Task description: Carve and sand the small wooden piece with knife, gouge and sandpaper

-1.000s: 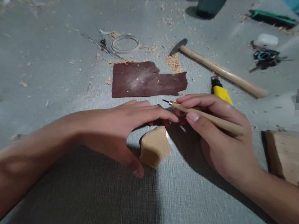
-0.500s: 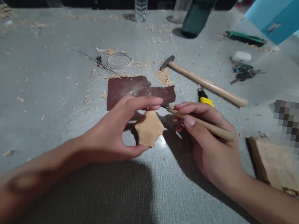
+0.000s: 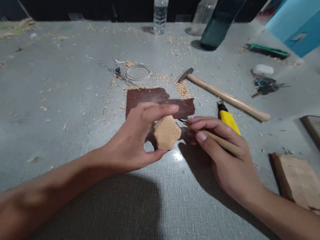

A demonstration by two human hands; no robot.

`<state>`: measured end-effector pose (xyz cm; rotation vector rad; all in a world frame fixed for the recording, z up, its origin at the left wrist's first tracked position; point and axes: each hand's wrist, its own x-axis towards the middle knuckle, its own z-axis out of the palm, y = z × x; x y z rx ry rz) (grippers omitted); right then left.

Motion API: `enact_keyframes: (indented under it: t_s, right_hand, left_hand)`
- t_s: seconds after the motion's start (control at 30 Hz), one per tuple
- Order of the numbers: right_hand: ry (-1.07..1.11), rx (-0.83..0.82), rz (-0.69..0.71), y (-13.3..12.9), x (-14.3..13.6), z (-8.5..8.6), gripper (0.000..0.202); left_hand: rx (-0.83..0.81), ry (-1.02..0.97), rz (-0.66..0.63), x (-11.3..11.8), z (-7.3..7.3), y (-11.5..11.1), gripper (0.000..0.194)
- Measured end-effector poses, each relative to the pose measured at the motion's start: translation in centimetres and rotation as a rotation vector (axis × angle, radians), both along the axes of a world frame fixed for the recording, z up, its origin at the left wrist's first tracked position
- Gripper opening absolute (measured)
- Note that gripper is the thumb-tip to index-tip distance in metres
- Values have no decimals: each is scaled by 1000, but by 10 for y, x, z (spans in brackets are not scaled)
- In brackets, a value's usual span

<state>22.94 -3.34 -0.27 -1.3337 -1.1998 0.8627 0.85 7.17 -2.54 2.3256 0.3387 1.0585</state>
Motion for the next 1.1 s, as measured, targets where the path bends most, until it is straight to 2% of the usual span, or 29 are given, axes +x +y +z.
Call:
enact_keyframes:
  t_s: [0.27, 0.43, 0.53, 0.7, 1.1]
  right_hand:
    - [-131, 65, 104, 0, -2, 8, 16]
    - [-136, 73, 179, -1, -1, 7, 12]
    - [-142, 54, 207, -1, -2, 8, 12]
    - [-99, 14, 177, 0, -3, 10, 8]
    - [30, -55, 155, 1, -4, 11, 18]
  left_hand:
    - [182, -86, -10, 4, 6, 0, 93]
    - [293, -46, 6, 3, 8, -2, 91]
    - [293, -46, 6, 2, 7, -2, 94]
    - [252, -32, -25, 2, 7, -1, 96]
    - [262, -19, -17, 2, 8, -1, 94]
